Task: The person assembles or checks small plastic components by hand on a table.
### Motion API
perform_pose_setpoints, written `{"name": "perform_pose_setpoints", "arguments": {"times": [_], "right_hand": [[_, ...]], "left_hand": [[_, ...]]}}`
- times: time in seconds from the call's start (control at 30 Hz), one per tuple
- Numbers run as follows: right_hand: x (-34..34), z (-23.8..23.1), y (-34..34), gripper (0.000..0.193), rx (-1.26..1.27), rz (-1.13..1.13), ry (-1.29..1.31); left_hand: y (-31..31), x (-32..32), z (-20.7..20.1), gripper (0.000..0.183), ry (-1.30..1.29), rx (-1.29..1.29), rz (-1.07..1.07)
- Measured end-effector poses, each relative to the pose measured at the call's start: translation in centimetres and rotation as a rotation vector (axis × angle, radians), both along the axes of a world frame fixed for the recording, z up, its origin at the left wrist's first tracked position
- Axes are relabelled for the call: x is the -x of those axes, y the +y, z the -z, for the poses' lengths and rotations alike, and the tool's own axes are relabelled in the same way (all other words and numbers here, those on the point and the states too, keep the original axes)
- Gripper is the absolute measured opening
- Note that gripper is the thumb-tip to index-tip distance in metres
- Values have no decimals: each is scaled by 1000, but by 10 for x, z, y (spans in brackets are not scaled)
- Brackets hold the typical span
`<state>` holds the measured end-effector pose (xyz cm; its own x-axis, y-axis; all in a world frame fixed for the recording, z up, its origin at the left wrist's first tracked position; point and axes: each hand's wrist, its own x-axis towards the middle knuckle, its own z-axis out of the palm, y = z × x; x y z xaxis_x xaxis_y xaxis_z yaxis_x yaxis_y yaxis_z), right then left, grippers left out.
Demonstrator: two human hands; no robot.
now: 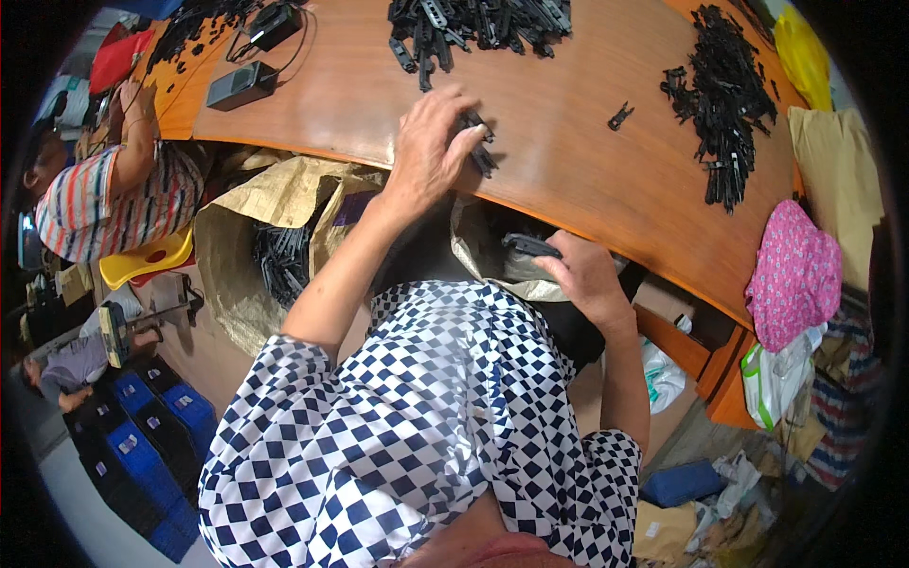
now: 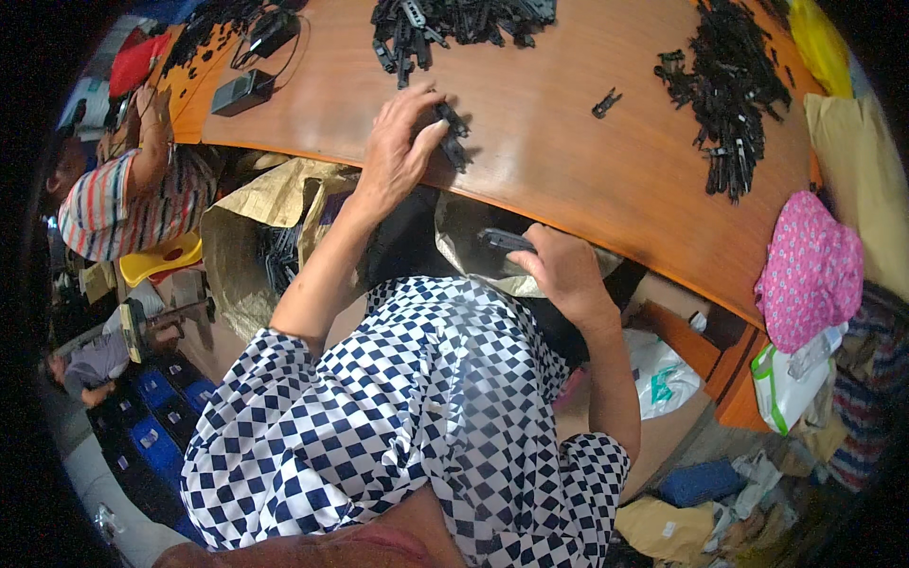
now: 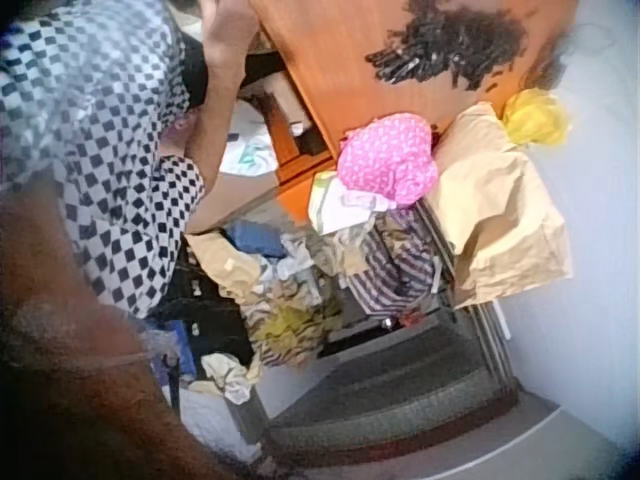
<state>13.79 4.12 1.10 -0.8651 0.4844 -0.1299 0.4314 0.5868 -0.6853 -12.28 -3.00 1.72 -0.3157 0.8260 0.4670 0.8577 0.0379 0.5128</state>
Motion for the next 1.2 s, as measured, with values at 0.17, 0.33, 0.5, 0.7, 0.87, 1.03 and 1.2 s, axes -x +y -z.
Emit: {"name": "perform_pose_setpoints", "arguments": {"times": [0.17,0.33,0.5,0.7,0.87,1.03,1.2], "right_hand": [[5,-23,6,26,-15,41,121],[3,-25,71,14,-280,188,263],[8,-19,125,25,-483,229,281],[30,-1,178,30,-499,36,228],[31,3,183,22,-493,3,202],[38,12,126,19,-552,60,299],[32,8,77,17,-582,19,272]], "left_hand": [[24,-24,39,44,46,20,73],[22,-64,21,43,5,-46,237],[18,35,16,25,103,-103,-312],[31,55,11,23,68,170,-409],[32,32,18,16,110,50,-230],[35,-36,14,14,54,69,61],[26,-77,7,15,-4,123,252]]}}
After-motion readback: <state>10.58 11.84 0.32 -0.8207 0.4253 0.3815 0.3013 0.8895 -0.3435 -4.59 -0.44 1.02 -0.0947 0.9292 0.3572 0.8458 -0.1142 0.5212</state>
